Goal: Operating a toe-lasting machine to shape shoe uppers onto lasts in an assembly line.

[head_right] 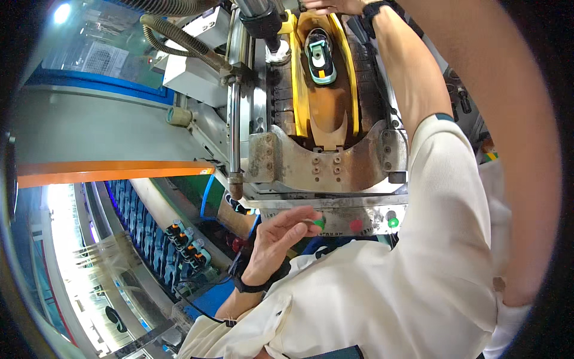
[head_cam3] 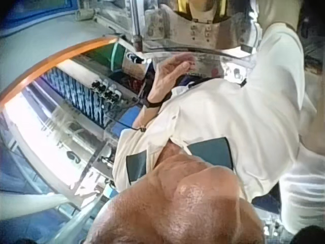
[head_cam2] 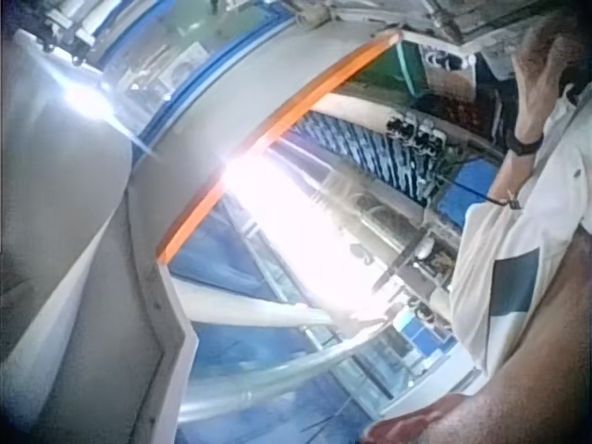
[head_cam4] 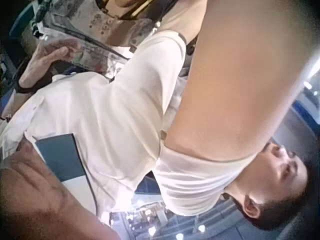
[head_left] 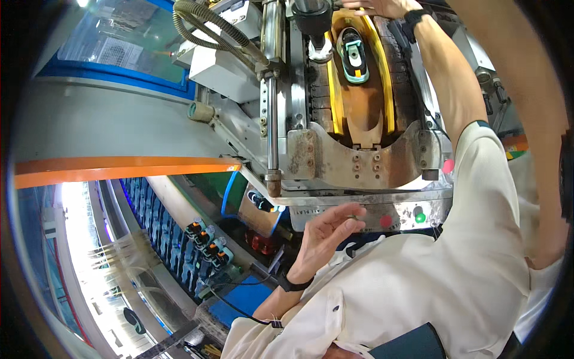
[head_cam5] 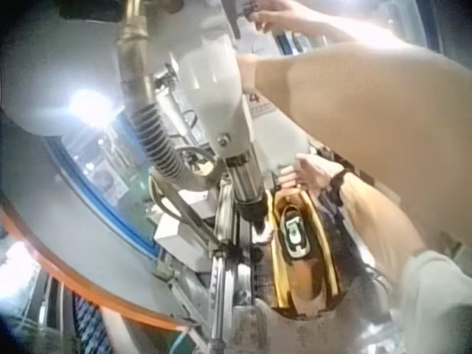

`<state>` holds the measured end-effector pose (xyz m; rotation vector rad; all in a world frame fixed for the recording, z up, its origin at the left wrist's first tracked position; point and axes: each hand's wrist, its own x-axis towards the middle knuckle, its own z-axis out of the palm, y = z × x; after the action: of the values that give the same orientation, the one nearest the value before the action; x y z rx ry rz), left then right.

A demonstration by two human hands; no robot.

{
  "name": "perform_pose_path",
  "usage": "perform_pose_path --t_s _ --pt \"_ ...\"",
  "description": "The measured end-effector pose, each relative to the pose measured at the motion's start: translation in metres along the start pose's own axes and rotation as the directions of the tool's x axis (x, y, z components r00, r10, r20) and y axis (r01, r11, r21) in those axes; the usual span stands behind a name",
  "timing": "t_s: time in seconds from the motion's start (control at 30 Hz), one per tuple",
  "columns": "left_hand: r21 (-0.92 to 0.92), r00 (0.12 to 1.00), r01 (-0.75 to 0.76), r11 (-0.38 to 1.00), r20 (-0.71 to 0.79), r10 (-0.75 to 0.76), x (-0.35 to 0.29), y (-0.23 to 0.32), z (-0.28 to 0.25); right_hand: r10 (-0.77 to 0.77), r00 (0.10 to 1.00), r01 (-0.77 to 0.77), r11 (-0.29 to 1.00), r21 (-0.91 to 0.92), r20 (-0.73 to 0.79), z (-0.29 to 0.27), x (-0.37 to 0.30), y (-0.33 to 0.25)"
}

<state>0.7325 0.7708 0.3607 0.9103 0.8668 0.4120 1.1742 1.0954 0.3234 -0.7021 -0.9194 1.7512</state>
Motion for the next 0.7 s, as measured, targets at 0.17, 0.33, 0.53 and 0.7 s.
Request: perform_pose_path --t_s 0.17,0.33,0.53,0.7 --pt "0.004 0.998 -0.014 1.0 -0.068 0.014 -0.002 -0.011 -0.002 0.179 0.983 -0.168 0.967 -0.193 0.038 0.007 0.028 -0.007" --pt "-0.077 0.982 -0.018 0.997 -0.191 0.003 -0.018 -0.028 0.004 0.243 0.966 -0.257 0.901 -0.348 -0.087 0.036 0.016 0.016" --pt "-0.11 0.965 -0.072 0.991 -0.257 0.041 -0.02 -0.031 -0.003 0.309 0.951 -0.217 0.632 -0.744 -0.014 0.074 0.015 0.018" --pt "-0.114 0.969 -0.036 0.993 -0.245 0.007 -0.005 -0.035 -0.002 0.306 0.899 -0.383 0.21 -0.899 -0.312 0.103 0.029 0.023"
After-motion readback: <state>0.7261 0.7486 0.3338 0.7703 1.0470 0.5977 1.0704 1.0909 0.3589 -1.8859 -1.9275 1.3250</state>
